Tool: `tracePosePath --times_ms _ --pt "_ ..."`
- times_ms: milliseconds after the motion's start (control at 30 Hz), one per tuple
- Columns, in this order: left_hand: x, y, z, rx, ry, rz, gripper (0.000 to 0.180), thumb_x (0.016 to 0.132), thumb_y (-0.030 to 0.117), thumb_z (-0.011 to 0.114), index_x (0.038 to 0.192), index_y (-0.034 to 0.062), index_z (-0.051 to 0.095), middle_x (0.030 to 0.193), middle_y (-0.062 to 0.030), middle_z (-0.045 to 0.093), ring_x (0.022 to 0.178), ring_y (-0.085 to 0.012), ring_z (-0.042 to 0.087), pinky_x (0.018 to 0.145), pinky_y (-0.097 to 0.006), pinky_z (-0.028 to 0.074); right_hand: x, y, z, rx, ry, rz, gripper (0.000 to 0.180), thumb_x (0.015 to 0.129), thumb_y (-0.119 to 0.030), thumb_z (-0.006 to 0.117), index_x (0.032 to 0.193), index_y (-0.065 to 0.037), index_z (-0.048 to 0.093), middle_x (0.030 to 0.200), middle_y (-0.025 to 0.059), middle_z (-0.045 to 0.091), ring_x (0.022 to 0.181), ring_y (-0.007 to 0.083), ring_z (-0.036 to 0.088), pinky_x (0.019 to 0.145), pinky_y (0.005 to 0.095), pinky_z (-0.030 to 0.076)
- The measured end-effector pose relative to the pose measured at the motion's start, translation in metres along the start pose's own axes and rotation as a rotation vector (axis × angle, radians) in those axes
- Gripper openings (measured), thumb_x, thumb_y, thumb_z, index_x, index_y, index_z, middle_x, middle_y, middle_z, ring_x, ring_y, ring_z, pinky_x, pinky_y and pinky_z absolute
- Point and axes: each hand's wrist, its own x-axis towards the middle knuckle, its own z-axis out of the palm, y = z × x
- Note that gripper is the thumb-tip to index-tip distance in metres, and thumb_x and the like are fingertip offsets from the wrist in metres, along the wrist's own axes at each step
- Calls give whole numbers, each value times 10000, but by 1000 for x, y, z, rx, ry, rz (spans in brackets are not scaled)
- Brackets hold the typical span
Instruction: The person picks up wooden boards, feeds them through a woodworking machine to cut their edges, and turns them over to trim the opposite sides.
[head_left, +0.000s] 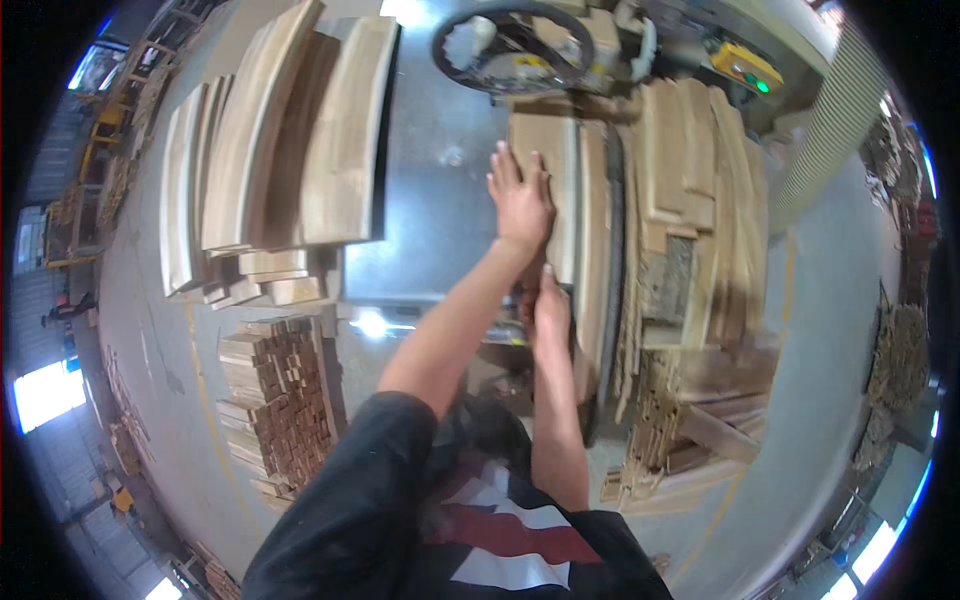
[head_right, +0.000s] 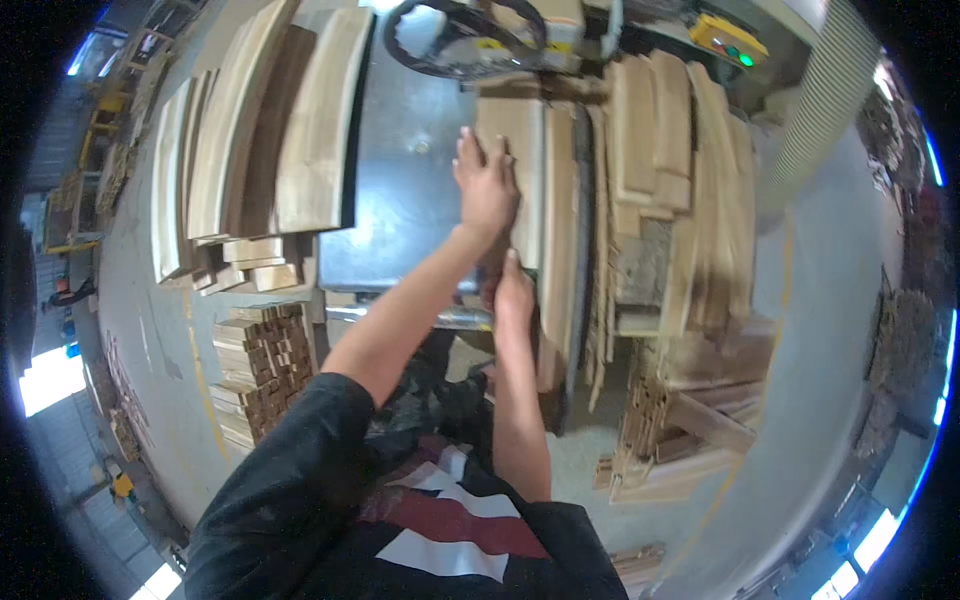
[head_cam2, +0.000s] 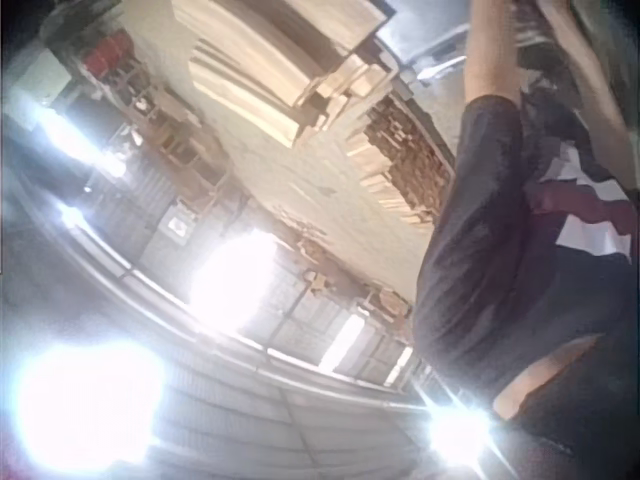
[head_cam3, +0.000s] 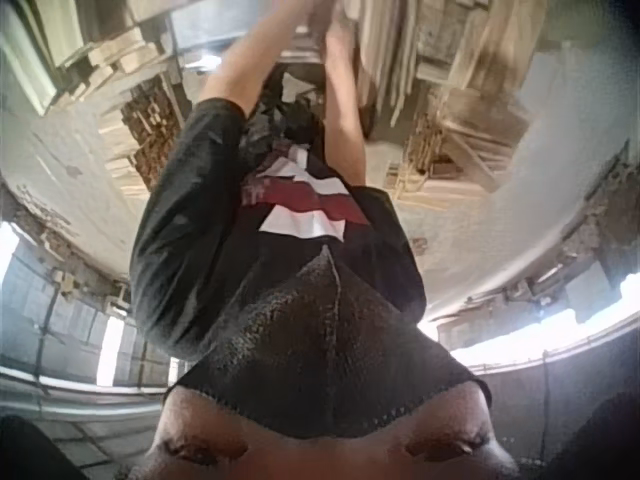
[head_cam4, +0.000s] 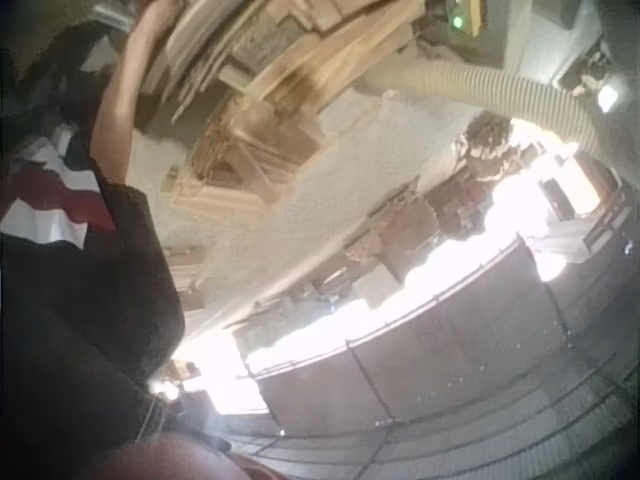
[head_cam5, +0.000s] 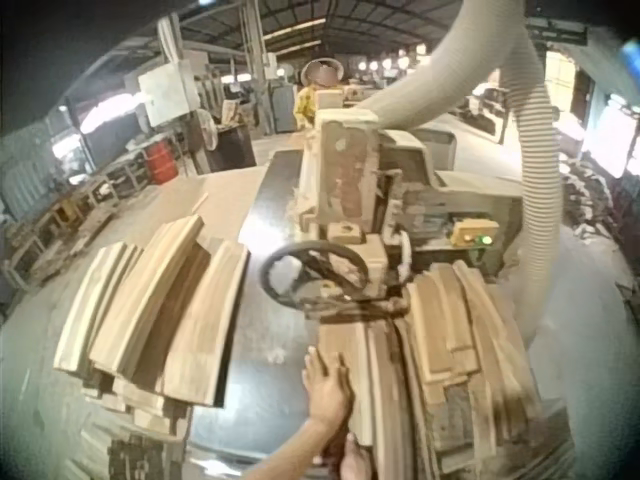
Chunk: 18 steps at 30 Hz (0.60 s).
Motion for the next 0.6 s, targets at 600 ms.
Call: tracePosePath --times_ms 600 --pt "44 -139 -269 -616 42 315 169 875 88 704 1024 8 700 1047 -163 708 967 -283 694 874 -374 530 102 -77 44 64 65 -48 501 961 -577 552 809 -100 568 597 -10 470 478 102 446 380 232 315"
